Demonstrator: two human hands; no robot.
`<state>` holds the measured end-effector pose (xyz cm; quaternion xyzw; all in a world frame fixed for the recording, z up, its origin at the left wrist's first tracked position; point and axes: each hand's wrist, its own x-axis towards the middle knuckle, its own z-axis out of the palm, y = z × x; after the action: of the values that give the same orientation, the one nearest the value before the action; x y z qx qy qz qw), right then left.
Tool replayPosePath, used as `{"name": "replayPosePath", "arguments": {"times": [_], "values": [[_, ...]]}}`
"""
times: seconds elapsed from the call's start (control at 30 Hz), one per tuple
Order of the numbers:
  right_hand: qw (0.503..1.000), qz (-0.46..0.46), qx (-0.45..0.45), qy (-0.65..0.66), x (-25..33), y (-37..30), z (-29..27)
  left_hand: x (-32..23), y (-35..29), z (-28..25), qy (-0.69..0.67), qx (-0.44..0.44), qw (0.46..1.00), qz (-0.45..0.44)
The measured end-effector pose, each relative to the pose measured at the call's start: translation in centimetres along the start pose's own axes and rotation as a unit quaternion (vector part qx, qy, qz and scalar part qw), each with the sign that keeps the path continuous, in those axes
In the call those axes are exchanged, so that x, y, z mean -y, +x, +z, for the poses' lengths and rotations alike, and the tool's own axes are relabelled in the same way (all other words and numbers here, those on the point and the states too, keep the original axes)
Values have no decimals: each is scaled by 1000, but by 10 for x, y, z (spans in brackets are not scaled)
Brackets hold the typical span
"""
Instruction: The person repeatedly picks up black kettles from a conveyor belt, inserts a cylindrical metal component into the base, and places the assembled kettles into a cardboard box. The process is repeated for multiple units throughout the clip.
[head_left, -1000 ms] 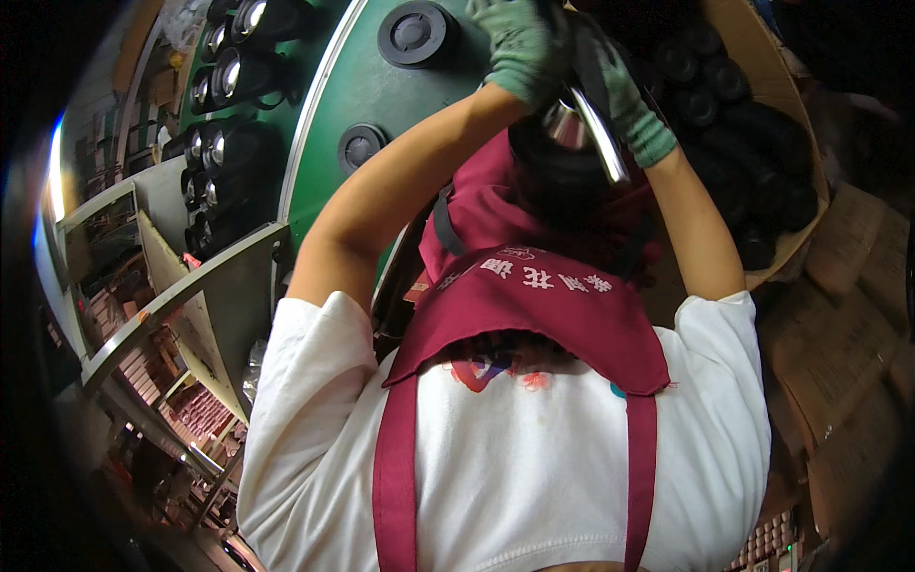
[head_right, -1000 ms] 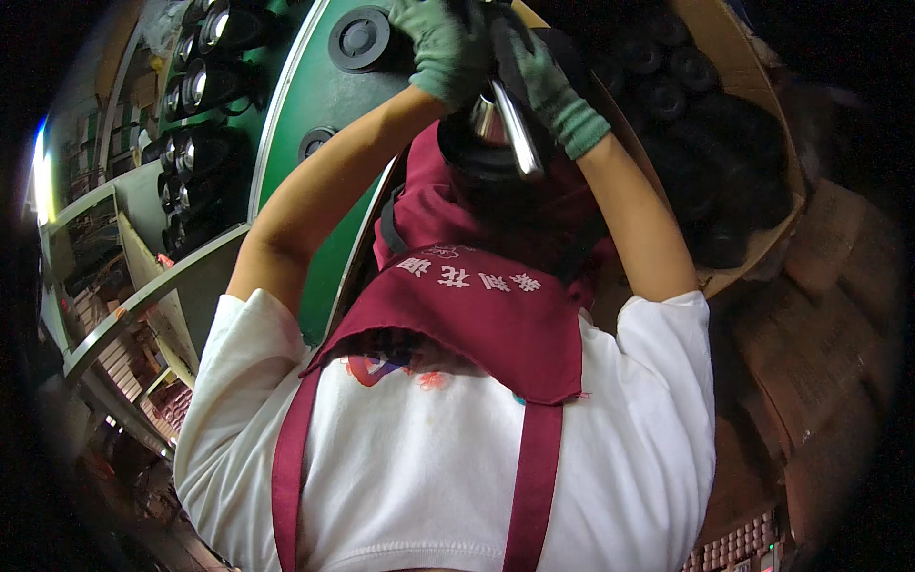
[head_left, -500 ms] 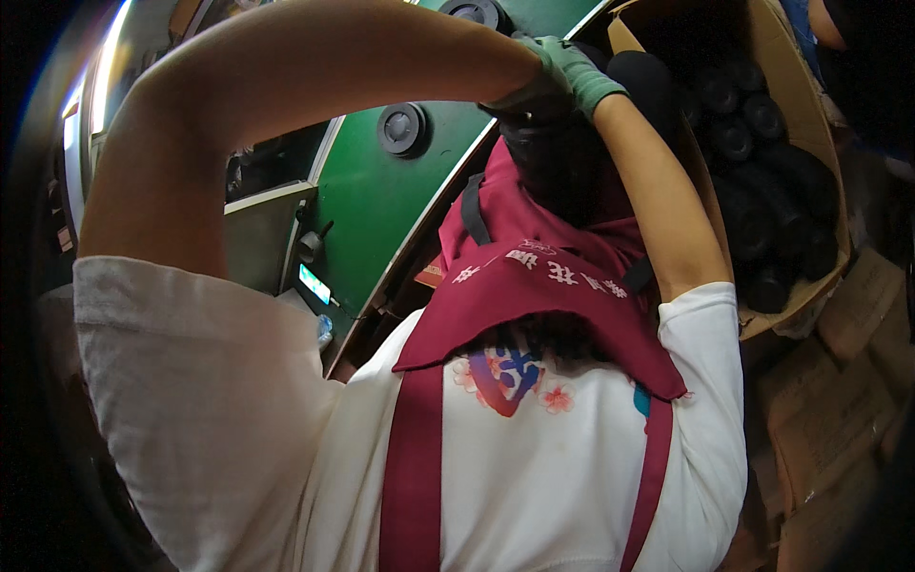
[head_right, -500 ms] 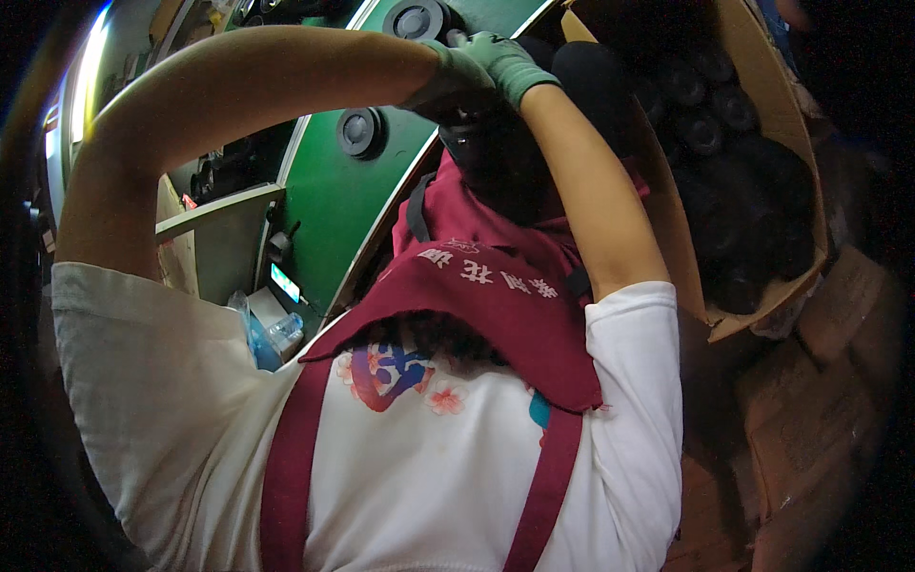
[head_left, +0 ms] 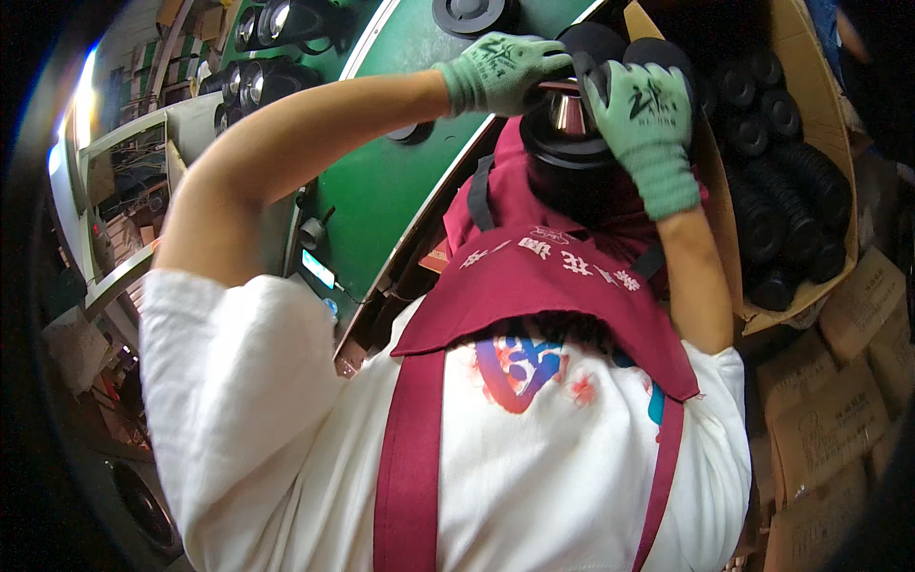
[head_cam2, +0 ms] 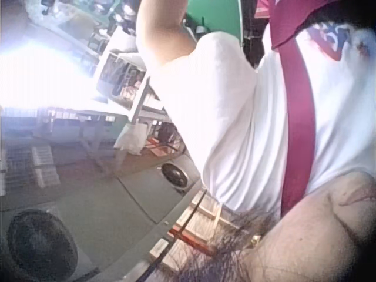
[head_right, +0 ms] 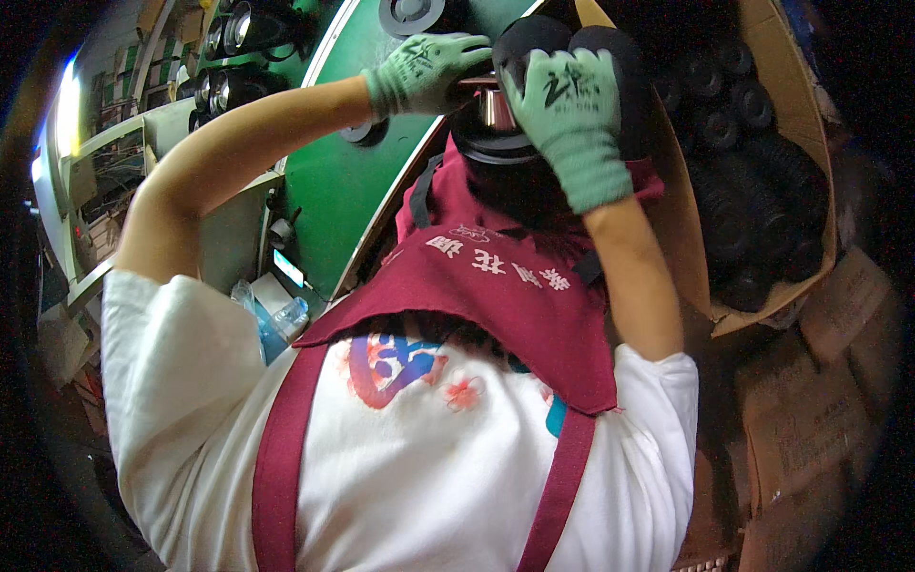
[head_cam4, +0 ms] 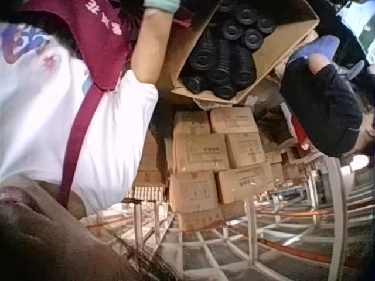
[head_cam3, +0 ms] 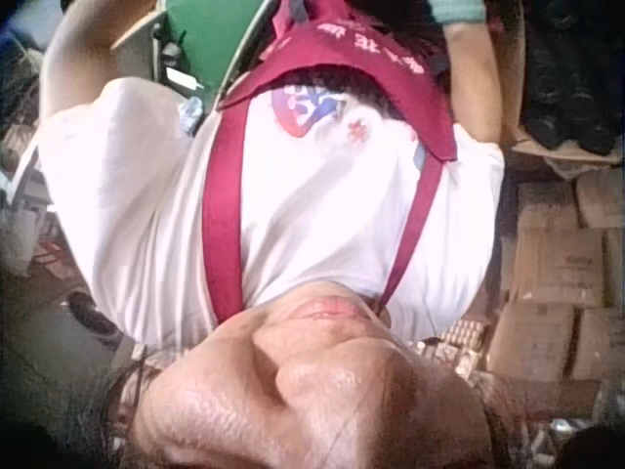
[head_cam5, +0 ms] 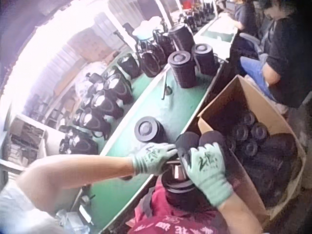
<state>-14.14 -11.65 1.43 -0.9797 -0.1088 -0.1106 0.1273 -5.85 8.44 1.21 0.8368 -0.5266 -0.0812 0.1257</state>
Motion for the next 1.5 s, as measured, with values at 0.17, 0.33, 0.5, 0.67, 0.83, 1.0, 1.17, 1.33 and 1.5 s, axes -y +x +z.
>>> {"name": "replayPosePath", "arguments": {"times": [0.17,0.33,0.5,0.67,0.83,1.0,1.17,1.33,1.5], "values": [[997,63,-15,-36,4,-7,-22,23,28,5,46,-8,996,77],[993,42,-11,107,-99,12,26,-5,19,-5,-10,-300,953,-44],[927,265,-16,266,-139,90,118,-57,-10,29,-250,-100,961,-68],[901,240,-11,362,-101,162,193,-88,-44,2,-247,-181,952,-15],[961,219,163,39,-62,170,149,-39,-95,-64,-235,-442,845,-190],[704,20,126,699,-25,175,41,83,-98,-75,-687,-445,461,-342],[771,64,148,617,-25,227,26,186,-56,-62,-752,-337,488,-287],[744,224,47,627,-42,350,101,269,-65,8,-137,-299,831,-449],[733,383,18,562,-14,475,162,278,-109,76,60,-170,922,-343]]}}
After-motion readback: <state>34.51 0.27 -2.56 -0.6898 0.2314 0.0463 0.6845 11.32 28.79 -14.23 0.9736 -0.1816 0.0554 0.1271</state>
